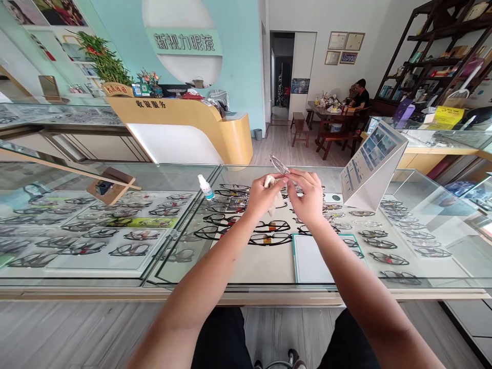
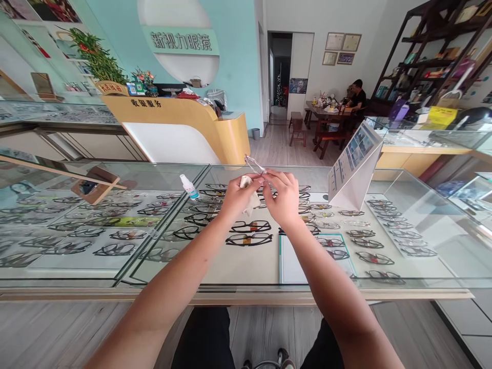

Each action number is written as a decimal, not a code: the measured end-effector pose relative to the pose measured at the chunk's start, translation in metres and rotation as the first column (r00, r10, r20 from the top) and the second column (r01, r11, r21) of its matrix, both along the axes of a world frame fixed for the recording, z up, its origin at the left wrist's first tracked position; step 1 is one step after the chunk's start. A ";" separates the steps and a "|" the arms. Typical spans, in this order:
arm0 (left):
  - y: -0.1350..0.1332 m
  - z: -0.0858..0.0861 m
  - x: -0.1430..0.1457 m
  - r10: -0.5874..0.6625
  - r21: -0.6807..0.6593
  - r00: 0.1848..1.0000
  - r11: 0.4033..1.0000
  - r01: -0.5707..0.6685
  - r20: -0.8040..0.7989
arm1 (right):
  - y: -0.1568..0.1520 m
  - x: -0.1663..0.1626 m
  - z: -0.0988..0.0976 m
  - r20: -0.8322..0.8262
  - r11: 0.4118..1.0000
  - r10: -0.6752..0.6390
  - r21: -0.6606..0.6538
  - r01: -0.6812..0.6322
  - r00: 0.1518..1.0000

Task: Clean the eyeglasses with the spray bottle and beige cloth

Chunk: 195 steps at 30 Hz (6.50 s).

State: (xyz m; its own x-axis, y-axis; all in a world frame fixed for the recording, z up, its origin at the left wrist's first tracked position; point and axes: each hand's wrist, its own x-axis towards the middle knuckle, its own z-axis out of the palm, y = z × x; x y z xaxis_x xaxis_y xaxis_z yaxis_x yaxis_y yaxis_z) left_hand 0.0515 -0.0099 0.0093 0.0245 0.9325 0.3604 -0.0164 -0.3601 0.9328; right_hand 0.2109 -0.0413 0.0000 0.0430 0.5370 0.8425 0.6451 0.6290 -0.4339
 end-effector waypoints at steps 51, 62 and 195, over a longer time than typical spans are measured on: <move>0.015 0.013 -0.045 -0.131 -0.118 0.230 0.991 0.068 -0.964 | -0.007 0.012 0.018 -0.284 0.948 0.076 -0.275 -0.157 0.956; 0.025 -0.002 -0.038 -0.040 -0.048 0.178 0.998 -0.038 -0.983 | -0.007 0.010 0.018 -0.261 0.943 0.085 -0.292 -0.162 0.962; 0.037 0.011 -0.052 0.208 -0.034 0.976 0.977 -0.211 -0.067 | 0.017 0.010 -0.012 0.032 0.971 0.115 -0.213 -0.105 0.993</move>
